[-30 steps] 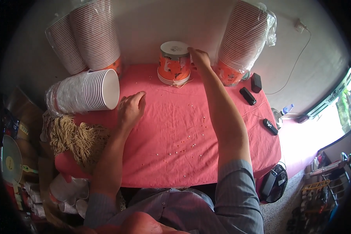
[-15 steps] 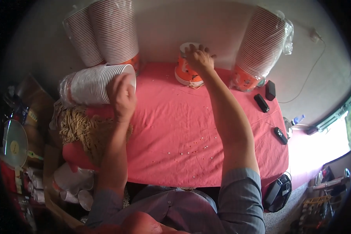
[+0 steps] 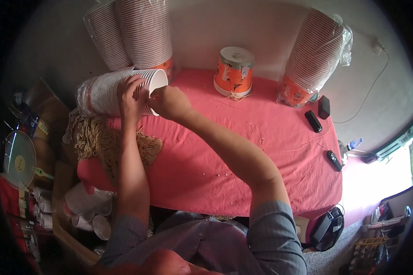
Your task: Attaching elastic string handles to paper buckets by threading them through pre-punched holes.
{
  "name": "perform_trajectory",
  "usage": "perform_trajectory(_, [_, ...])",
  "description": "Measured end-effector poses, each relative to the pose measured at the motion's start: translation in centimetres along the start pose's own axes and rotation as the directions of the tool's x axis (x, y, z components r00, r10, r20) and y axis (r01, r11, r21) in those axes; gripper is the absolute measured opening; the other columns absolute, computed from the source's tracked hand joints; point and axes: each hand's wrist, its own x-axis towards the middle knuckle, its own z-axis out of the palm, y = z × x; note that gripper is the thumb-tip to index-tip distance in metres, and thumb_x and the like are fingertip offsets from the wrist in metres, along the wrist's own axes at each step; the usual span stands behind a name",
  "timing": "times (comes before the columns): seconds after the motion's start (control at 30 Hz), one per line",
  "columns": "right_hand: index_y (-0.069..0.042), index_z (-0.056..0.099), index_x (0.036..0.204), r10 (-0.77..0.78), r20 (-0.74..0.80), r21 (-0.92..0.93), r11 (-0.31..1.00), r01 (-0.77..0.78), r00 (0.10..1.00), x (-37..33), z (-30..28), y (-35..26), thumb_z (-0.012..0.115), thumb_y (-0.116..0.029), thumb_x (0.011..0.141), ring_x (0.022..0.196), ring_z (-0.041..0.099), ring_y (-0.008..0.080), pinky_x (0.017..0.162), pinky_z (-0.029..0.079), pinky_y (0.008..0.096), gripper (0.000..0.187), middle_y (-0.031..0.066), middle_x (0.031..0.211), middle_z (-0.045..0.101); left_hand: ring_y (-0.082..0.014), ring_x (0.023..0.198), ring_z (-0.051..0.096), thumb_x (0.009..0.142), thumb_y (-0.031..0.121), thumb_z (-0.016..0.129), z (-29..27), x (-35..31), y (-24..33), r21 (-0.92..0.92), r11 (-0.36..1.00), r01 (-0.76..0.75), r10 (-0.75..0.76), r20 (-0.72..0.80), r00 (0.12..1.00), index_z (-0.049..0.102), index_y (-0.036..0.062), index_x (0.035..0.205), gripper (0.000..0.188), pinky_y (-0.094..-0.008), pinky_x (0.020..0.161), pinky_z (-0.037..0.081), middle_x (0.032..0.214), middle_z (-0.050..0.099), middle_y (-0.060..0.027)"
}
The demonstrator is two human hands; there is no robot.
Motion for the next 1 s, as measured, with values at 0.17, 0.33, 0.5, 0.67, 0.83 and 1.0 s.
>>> perform_trajectory(0.17, [-0.006,0.083,0.101,-0.012,-0.032,0.031,0.999,0.013,0.999,0.9,0.6,1.1,0.072,-0.034,0.096,0.083,0.079,0.036,0.08,0.063,0.0443,0.03,0.0165,0.089,0.081,-0.0332,0.12,0.067,0.087,0.013,0.081,0.0,0.5,0.3,-0.08,0.994,0.077,-0.07,0.077,0.995,0.076,0.0056,0.109,0.023,-0.0508,0.111,0.044,0.123,0.075,-0.0089])
perform_trajectory(0.33, [0.004,0.079,0.097,0.076,0.006,0.288,0.955,-0.075,0.997,0.7,1.8,0.2,0.069,-0.021,0.094,0.066,0.078,0.0243,0.07,0.062,0.0397,0.027,0.0197,0.074,0.076,-0.0327,0.126,0.065,0.085,0.011,0.081,-0.5,0.2,0.1,-0.136,0.97,0.201,-0.179,0.16,0.971,0.077,0.0065,0.11,0.025,-0.0491,0.114,0.044,0.129,0.074,-0.0089])
perform_trajectory(0.5, [0.005,0.078,0.093,0.122,-0.082,0.248,0.964,-0.098,0.989,-0.7,2.6,-0.4,0.071,-0.02,0.093,0.066,0.078,0.0265,0.069,0.062,0.0413,0.026,0.0215,0.074,0.076,-0.0317,0.131,0.063,0.085,0.015,0.08,-0.9,0.5,0.6,0.014,0.992,0.127,-0.128,0.209,0.97,0.075,0.0091,0.117,0.033,-0.0561,0.122,0.036,0.134,0.071,-0.0074])
perform_trajectory(0.67, [0.003,0.077,0.09,0.086,-0.25,0.137,0.989,-0.053,0.964,-2.2,2.0,0.5,0.074,-0.023,0.09,0.071,0.078,0.0323,0.069,0.06,0.0462,0.026,0.024,0.076,0.073,-0.0303,0.136,0.059,0.086,0.02,0.078,-0.1,0.8,1.4,0.042,0.988,0.152,-0.157,0.237,0.959,0.072,0.0112,0.122,0.037,-0.0621,0.125,0.03,0.138,0.068,-0.0043])
perform_trajectory(0.83, [-0.004,0.072,0.093,0.026,-0.234,-0.036,0.999,-0.036,0.972,-7.7,-3.4,0.7,0.075,-0.021,0.087,0.075,0.075,0.0409,0.067,0.058,0.0504,0.019,0.0207,0.082,0.074,-0.0318,0.134,0.06,0.087,0.017,0.072,-0.9,-0.4,0.3,0.073,0.982,0.175,-0.186,0.191,0.964,0.071,0.0105,0.122,0.036,-0.0645,0.124,0.03,0.137,0.068,-0.0057])
perform_trajectory(1.0, [-0.011,0.071,0.097,-0.155,-0.148,-0.48,0.875,0.065,0.977,-14.8,-12.0,-2.3,0.072,-0.012,0.088,0.071,0.074,0.0324,0.063,0.061,0.0442,0.01,0.0077,0.093,0.075,-0.0322,0.131,0.062,0.088,0.018,0.068,0.2,0.2,0.6,0.06,0.993,0.097,-0.105,0.146,0.984,0.071,0.0092,0.119,0.032,-0.0633,0.123,0.031,0.134,0.069,-0.0069])
